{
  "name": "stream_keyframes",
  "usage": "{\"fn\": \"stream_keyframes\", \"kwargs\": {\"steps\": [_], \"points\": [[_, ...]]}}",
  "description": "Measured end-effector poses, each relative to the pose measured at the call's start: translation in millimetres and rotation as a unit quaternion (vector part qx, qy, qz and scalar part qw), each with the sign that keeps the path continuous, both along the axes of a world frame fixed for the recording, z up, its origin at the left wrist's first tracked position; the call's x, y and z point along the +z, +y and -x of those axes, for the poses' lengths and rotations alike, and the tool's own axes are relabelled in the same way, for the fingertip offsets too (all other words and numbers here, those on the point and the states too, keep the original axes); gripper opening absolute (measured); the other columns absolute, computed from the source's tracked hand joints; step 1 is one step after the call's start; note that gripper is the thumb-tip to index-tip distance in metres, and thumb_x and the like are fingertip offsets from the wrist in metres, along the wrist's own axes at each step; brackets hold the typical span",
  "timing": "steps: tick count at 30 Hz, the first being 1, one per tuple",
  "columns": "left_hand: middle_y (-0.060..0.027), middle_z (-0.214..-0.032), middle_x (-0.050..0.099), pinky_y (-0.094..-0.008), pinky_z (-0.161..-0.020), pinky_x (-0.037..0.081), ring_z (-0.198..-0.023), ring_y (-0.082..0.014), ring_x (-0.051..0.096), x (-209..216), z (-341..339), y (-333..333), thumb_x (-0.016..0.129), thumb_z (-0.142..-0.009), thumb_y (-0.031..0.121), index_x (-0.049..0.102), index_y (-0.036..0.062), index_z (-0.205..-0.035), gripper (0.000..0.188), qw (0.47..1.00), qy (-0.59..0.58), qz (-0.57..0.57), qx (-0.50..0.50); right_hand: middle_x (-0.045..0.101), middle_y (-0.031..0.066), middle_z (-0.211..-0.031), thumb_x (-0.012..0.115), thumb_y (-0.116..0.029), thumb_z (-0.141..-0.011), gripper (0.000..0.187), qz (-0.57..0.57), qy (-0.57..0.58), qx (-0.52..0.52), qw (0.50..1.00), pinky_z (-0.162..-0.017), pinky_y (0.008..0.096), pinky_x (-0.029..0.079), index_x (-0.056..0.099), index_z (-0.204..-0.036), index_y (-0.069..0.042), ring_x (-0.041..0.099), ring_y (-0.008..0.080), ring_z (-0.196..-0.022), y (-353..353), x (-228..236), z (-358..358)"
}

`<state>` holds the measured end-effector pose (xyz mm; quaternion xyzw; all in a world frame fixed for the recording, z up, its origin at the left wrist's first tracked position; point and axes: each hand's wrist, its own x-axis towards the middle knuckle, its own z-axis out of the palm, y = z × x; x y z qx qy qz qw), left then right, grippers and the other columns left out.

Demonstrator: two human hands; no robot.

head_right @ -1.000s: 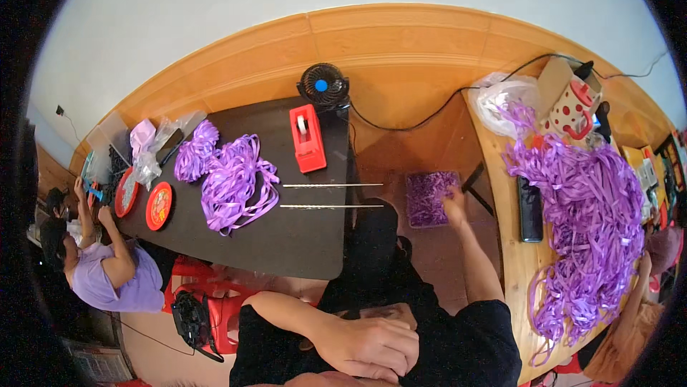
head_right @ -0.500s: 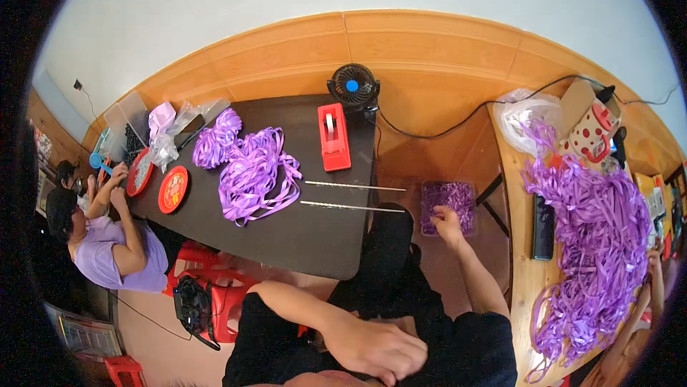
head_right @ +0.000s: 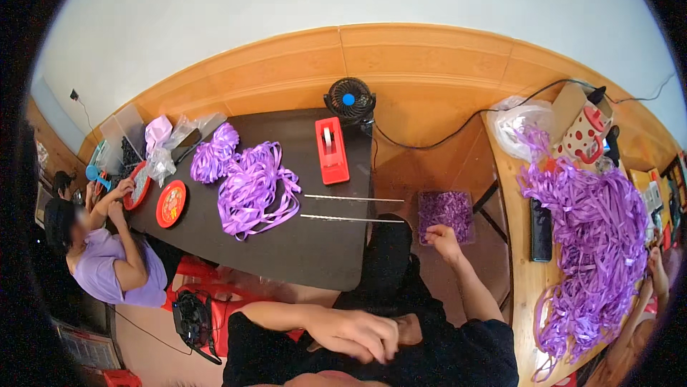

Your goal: Wrapping purple ribbon around metal rods and securing it with tape to assemble a toy part.

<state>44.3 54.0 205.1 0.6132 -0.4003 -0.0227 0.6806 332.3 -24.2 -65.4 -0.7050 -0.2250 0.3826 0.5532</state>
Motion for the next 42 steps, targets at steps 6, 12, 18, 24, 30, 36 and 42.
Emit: {"fn": "stream_keyframes", "kwargs": {"steps": [6,12,18,24,30,36,42], "points": [[-0.0113,-0.077,0.06,-0.0354,-0.058,0.044,-0.068,-0.0263,0.059,44,7,39,0.06,-0.073,0.001,0.058,0.0002,-0.078,0.006,0.788,-0.243,-0.142,0.548,0.065,0.0082,-0.08,0.056,-0.002,-0.082,0.018,0.047,0.029,0.032,0.998,-0.06,0.0238,0.048,0.063,-0.099,0.001,0.061,0.0148,-0.07,-2,2,10],[-0.0099,-0.075,0.057,-0.0265,-0.065,0.044,-0.069,-0.0192,0.056,11,-4,92,0.055,-0.086,0.002,0.059,-0.0026,-0.08,0.008,0.698,-0.032,-0.1,0.708,0.064,0.0085,-0.081,0.056,0.001,-0.083,0.016,0.023,0.075,0.023,0.997,-0.059,0.0251,0.047,0.061,-0.098,0.005,0.059,0.0144,-0.068,8,32,28],[-0.0106,-0.083,0.056,-0.0397,-0.07,0.041,-0.081,-0.0292,0.053,-55,39,134,0.065,-0.074,0.009,0.063,0.0018,-0.078,0.008,0.371,0.009,-0.5,0.783,0.066,0.0074,-0.082,0.057,-0.003,-0.083,0.02,0.055,0.075,-0.011,0.996,-0.058,0.0217,0.044,0.062,-0.103,0.002,0.058,0.0111,-0.067,-19,49,26],[-0.0089,-0.085,0.06,-0.0332,-0.067,0.041,-0.08,-0.022,0.055,-60,52,151,0.065,-0.077,0.006,0.062,0.0001,-0.075,0.007,0.496,0.006,-0.288,0.819,0.067,0.0081,-0.085,0.058,-0.005,-0.085,0.019,0.041,0.062,-0.028,0.997,-0.06,0.0221,0.045,0.062,-0.102,0.002,0.059,0.011,-0.071,-18,77,36],[-0.0163,-0.107,0.06,-0.0273,-0.064,0.049,-0.077,-0.019,0.063,3,69,151,0.051,-0.091,0.007,0.058,-0.0003,-0.074,0.019,0.692,0.066,0.278,0.663,0.066,0.0088,-0.087,0.059,-0.003,-0.085,0.016,-0.121,0.014,0.0,0.993,-0.069,0.0246,0.048,0.062,-0.098,0.004,0.06,0.0133,-0.078,-11,97,50],[-0.012,-0.09,0.06,-0.0345,-0.075,0.044,-0.084,-0.0273,0.058,13,59,111,0.065,-0.08,0.015,0.061,0.0028,-0.079,0.013,0.834,0.023,-0.296,0.465,0.066,0.0067,-0.087,0.06,-0.003,-0.085,0.013,-0.124,-0.087,0.04,0.988,-0.071,0.0236,0.047,0.062,-0.096,0.004,0.059,0.0109,-0.08,1,126,68],[-0.0122,-0.077,0.061,-0.0365,-0.066,0.047,-0.071,-0.0302,0.058,-28,74,142,0.063,-0.075,0.003,0.065,0.0016,-0.084,0.009,0.502,0.046,-0.395,0.768,0.065,0.0068,-0.084,0.061,-0.002,-0.084,0.009,-0.17,-0.137,0.035,0.975,-0.068,0.0238,0.046,0.063,-0.09,0.003,0.059,0.0112,-0.078,5,162,97]]}}
